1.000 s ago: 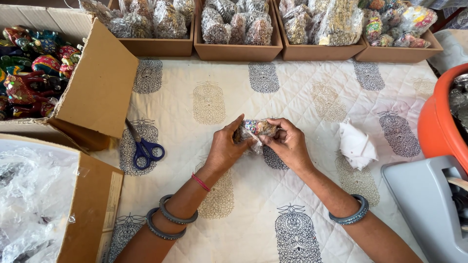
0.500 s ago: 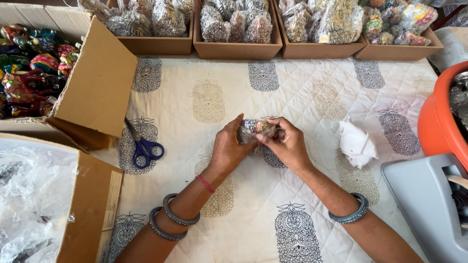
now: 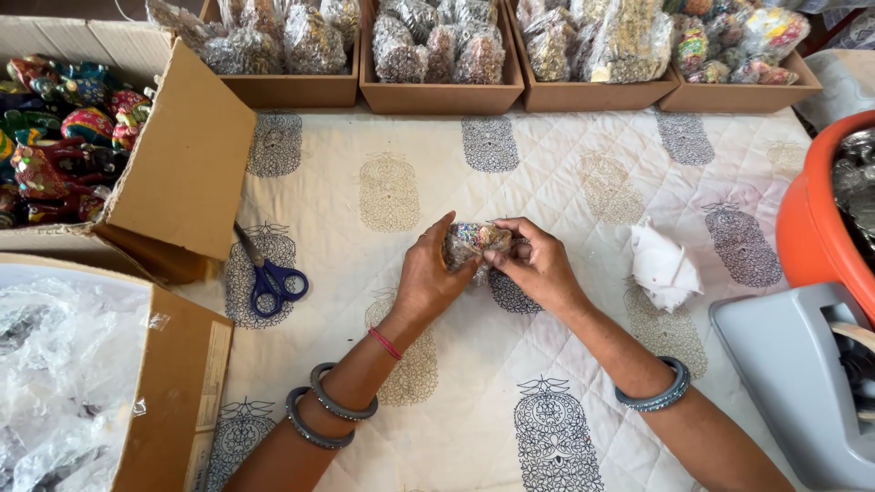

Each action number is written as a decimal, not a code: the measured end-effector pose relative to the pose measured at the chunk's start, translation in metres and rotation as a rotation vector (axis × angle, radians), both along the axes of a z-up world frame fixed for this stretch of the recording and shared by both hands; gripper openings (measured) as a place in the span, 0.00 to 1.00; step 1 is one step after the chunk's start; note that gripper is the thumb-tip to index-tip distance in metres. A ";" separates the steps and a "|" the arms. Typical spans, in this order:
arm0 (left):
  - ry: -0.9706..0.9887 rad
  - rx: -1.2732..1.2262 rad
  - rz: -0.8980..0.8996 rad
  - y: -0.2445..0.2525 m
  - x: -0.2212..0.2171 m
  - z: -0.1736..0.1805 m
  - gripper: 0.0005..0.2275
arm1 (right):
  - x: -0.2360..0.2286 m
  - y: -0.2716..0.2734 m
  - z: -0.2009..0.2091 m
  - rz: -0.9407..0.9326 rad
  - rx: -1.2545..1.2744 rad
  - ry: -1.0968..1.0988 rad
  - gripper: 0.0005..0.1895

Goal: Wrapping decorative elephant figurines in bubble wrap and cleaning a figurine with a white cloth.

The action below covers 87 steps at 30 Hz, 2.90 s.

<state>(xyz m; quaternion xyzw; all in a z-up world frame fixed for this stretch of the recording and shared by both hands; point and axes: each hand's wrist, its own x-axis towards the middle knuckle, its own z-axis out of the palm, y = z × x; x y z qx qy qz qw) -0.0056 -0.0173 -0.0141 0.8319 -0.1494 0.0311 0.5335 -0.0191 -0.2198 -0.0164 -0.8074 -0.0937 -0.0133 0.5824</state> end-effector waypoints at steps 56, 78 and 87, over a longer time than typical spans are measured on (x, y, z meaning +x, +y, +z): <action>-0.032 0.059 0.008 0.004 -0.007 -0.001 0.27 | -0.339 -0.262 0.145 -0.845 -0.641 0.337 0.10; 0.137 -0.066 0.058 0.006 0.000 -0.008 0.29 | -0.349 -0.362 -0.030 -0.578 -0.718 0.233 0.11; 0.008 -0.021 0.022 0.007 0.001 -0.007 0.30 | -0.106 -0.032 0.118 0.066 -0.528 -0.082 0.09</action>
